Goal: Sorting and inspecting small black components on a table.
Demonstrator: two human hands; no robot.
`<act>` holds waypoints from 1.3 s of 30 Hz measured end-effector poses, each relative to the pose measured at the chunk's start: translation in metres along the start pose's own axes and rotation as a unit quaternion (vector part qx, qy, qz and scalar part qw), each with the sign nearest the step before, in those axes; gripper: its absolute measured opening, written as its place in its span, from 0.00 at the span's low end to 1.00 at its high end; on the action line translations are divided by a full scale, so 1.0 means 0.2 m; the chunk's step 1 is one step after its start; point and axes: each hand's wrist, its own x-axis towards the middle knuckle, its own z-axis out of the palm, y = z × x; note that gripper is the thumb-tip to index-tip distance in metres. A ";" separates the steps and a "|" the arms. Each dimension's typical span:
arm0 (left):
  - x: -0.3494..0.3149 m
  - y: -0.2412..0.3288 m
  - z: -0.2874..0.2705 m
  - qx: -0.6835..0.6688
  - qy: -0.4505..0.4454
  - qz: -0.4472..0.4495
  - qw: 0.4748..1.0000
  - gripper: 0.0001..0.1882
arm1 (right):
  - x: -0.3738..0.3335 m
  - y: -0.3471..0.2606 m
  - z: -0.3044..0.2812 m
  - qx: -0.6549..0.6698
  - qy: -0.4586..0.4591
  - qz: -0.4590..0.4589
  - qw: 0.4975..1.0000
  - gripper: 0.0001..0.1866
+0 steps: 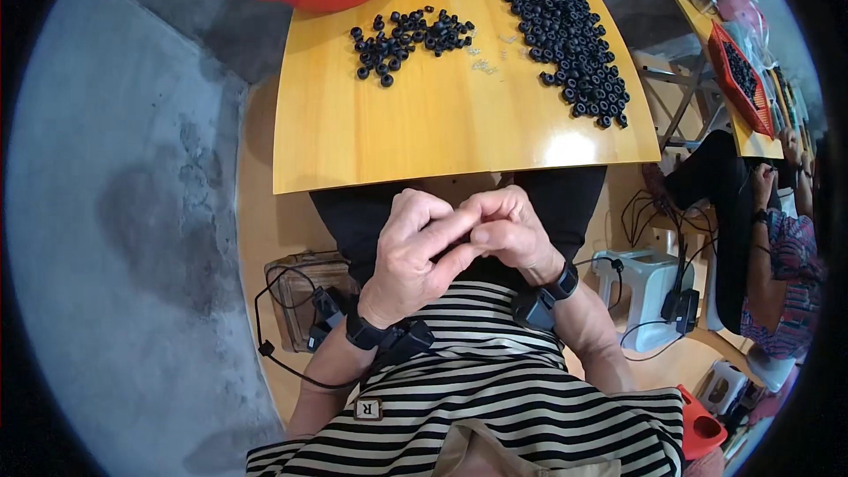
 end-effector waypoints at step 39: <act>-0.02 -0.09 -0.02 -0.017 -0.036 0.034 0.999 0.14 | 0.03 0.06 0.01 0.164 -0.086 0.100 0.978 0.13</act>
